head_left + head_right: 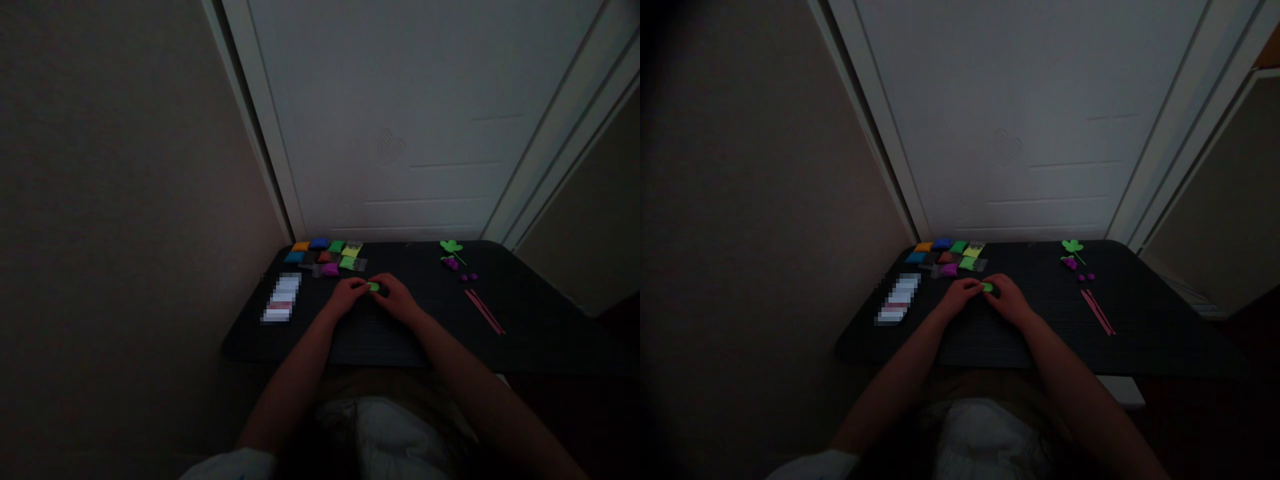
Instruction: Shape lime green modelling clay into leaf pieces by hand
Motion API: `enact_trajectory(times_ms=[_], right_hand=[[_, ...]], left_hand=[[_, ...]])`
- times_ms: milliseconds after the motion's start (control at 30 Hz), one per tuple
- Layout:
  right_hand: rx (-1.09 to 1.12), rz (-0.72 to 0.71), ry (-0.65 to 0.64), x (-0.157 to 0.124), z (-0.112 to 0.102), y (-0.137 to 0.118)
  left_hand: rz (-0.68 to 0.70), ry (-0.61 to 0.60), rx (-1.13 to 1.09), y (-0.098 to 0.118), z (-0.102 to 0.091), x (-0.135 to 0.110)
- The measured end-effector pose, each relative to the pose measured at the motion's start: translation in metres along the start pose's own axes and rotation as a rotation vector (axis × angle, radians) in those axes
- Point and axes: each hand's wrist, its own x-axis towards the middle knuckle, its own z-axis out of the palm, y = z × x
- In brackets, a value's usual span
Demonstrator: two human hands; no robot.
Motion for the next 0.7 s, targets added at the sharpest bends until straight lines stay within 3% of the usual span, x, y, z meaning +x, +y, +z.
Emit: enact_trajectory(times_ms=[700], right_hand=[[0.058,0.003,-0.026,0.001,-0.0024,-0.0051]], left_hand=[[-0.034,-0.024,-0.008,-0.0005,-0.0005,-0.0012]])
